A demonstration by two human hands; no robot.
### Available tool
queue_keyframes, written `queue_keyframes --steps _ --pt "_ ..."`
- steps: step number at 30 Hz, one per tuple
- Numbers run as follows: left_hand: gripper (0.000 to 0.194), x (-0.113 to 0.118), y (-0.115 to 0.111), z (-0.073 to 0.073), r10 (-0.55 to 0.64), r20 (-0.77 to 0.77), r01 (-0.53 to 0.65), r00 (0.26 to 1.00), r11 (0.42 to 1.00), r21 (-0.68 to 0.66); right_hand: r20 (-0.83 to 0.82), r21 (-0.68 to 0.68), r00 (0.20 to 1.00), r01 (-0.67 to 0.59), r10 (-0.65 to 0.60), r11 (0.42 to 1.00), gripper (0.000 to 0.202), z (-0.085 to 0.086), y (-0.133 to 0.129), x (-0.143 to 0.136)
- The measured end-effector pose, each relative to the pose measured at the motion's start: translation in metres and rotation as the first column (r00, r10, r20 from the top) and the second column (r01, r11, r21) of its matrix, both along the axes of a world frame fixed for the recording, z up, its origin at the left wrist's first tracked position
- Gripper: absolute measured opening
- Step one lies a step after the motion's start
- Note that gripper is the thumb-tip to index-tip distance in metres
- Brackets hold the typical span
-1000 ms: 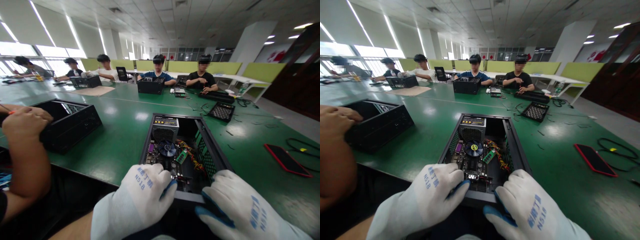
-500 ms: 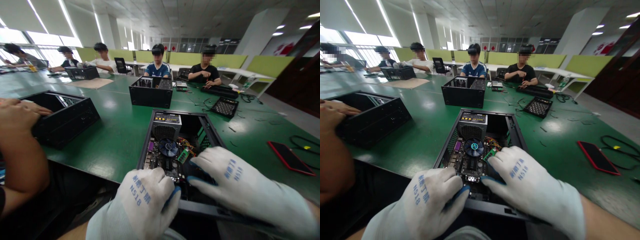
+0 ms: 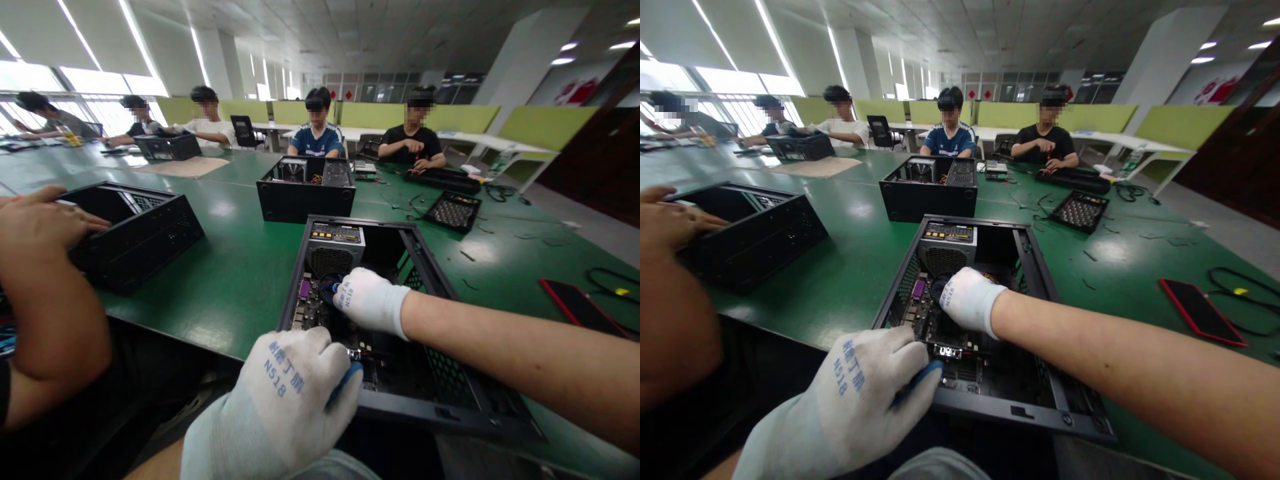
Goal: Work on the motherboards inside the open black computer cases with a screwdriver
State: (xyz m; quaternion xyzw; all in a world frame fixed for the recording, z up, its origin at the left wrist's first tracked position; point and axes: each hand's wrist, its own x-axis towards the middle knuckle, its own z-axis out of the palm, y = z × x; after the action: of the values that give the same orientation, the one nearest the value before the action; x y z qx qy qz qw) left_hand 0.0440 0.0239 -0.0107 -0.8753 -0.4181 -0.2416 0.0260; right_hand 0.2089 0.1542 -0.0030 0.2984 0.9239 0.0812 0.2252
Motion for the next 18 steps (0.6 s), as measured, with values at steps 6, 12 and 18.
queue_keyframes --steps 6,12,18 --pt "0.023 0.001 0.001 0.001 -0.013 0.038 0.013 0.999 1.000 0.024 0.083 -0.017 0.996 -0.040 0.041 0.999 0.021 0.009 -0.006 0.004" --pt "0.025 0.002 0.002 0.001 -0.010 0.034 0.009 0.999 1.000 0.030 -0.010 0.027 0.999 -0.039 0.040 0.999 0.020 0.014 -0.010 0.011" --pt "0.023 0.001 0.000 0.002 -0.018 0.046 0.018 0.999 1.000 -0.014 -0.047 0.091 0.996 0.078 -0.074 0.993 0.021 0.014 -0.004 0.044"
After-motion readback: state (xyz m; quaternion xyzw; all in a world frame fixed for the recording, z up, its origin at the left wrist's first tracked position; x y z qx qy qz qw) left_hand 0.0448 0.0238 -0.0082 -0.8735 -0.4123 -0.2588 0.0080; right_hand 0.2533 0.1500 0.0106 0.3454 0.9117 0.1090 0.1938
